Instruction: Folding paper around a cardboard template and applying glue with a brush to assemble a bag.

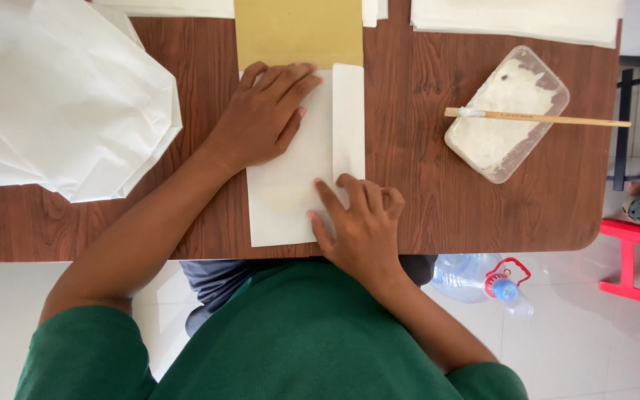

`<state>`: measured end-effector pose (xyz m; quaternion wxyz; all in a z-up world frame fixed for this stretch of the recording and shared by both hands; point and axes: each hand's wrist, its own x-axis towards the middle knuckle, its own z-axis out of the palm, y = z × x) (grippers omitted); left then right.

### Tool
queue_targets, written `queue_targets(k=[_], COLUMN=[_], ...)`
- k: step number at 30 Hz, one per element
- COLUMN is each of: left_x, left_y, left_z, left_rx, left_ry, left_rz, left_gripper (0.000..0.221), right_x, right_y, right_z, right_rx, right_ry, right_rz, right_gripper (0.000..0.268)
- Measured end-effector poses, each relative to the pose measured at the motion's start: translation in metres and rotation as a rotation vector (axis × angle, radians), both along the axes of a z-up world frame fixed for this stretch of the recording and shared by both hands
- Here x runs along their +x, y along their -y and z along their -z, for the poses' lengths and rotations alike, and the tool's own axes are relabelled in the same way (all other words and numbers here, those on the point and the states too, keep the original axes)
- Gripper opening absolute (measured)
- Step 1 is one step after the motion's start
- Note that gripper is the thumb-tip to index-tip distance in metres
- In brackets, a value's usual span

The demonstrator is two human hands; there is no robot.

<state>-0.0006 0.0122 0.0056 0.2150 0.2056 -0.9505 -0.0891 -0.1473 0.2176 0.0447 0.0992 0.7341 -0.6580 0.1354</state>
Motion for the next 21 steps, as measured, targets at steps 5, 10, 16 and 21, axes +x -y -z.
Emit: queue_targets(k=[5,10,16,21], left_x=[0.001,0.001,0.0,-0.002], left_y=[0.001,0.002,-0.002,-0.008], left_z=[0.006,0.012,0.019,0.008], left_rx=[-0.052,-0.152,-0.19,-0.123], left_ry=[-0.031,0.002,0.066,0.173], left_rz=[0.009,0.014,0.017,0.022], left_gripper=[0.034,0.032,0.057,0.109], right_x=[0.004,-0.019,-0.051,-0.078], right_y=[-0.005,-0.02,-0.041,-0.052], right_z=[-0.009,-0.003,0.002,-0.005], right_rx=[-0.028,0.024,0.086,0.034], right_ry=[0.069,0.1,0.124,0.613], right_rz=[0.176,0.332,0.5,0.54], right_gripper=[0.032,0.044,0.037,0.028])
